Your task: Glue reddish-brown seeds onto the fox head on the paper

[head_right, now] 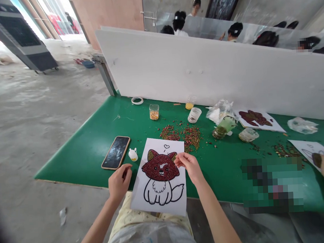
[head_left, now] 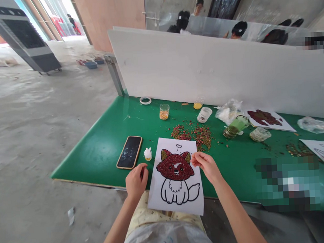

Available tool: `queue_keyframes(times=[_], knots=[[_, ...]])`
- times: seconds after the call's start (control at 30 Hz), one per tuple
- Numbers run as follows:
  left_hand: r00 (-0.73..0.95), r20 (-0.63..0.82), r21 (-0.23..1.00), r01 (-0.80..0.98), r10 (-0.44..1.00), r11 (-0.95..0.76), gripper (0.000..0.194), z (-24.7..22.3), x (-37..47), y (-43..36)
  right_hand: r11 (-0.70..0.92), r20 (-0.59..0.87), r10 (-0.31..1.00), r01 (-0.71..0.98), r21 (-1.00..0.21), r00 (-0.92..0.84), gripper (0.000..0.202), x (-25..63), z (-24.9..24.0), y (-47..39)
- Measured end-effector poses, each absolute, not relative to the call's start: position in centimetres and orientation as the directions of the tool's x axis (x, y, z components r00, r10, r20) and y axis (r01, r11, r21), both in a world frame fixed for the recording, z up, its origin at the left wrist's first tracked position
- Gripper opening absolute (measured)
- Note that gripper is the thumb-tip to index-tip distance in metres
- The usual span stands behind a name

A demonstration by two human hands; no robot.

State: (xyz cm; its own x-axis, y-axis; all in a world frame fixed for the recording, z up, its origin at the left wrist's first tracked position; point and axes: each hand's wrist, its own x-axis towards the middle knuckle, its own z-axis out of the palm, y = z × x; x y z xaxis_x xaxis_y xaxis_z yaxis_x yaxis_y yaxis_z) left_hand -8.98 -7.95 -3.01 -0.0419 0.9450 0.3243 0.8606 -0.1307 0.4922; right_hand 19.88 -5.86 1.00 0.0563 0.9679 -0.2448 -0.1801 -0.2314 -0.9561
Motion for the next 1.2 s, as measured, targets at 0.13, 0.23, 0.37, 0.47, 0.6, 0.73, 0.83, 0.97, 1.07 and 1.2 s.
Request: queue_keyframes(times=[0.13, 0.23, 0.37, 0.47, 0.6, 0.73, 0.83, 0.97, 1.07, 1.2], knots=[[-0.048, 0.326, 0.489, 0.863, 0.944, -0.125, 0.021, -2.9, -8.9, -7.9, -0.244, -0.263, 0.957, -0.15, -0.958, 0.125, 0.034, 21.5, 1.0, -5.9], [-0.046, 0.323, 0.487, 0.865, 0.945, -0.124, 0.022, -2.8, -8.9, -7.9, -0.173, -0.208, 0.947, -0.16, -0.972, 0.244, 0.032, 23.4, 1.1, -6.0], [-0.051, 0.332, 0.482, 0.868, 0.942, -0.123, 0.023, -2.9, -9.0, -7.9, -0.077, -0.124, 0.919, -0.139, -0.987, 0.373, 0.034, 26.3, 1.4, -6.5], [-0.047, 0.336, 0.48, 0.868, 0.941, -0.128, 0.023, -3.0, -9.0, -7.9, -0.023, -0.056, 0.905, -0.082, -0.996, 0.422, 0.036, 28.1, 1.6, -7.1], [-0.044, 0.336, 0.48, 0.868, 0.941, -0.131, 0.023, -3.1, -9.0, -7.8, -0.026, -0.029, 0.853, -0.013, -1.0, 0.522, 0.031, 29.4, 1.6, -8.0], [-0.047, 0.332, 0.478, 0.869, 0.942, -0.125, 0.021, -2.9, -9.0, -7.8, -0.06, -0.072, 0.851, -0.041, -0.997, 0.52, 0.036, 29.9, 1.1, -8.3], [-0.046, 0.333, 0.478, 0.869, 0.942, -0.126, 0.021, -2.8, -8.9, -7.8, -0.101, -0.123, 0.886, -0.072, -0.992, 0.448, 0.044, 30.0, 0.8, -8.5], [-0.046, 0.336, 0.48, 0.868, 0.941, -0.129, 0.021, -2.6, -8.9, -7.8, -0.197, -0.16, 0.874, 0.035, -0.98, 0.458, 0.034, 29.8, 0.6, -8.9], [-0.049, 0.328, 0.485, 0.866, 0.943, -0.124, 0.021, -2.6, -8.9, -7.8, -0.206, -0.135, 0.848, 0.084, -0.975, 0.512, 0.043, 29.7, 0.3, -8.9], [-0.047, 0.333, 0.487, 0.864, 0.942, -0.129, 0.02, -2.6, -8.9, -7.8, -0.142, -0.104, 0.876, 0.047, -0.989, 0.472, 0.047, 29.8, 0.0, -8.5]])
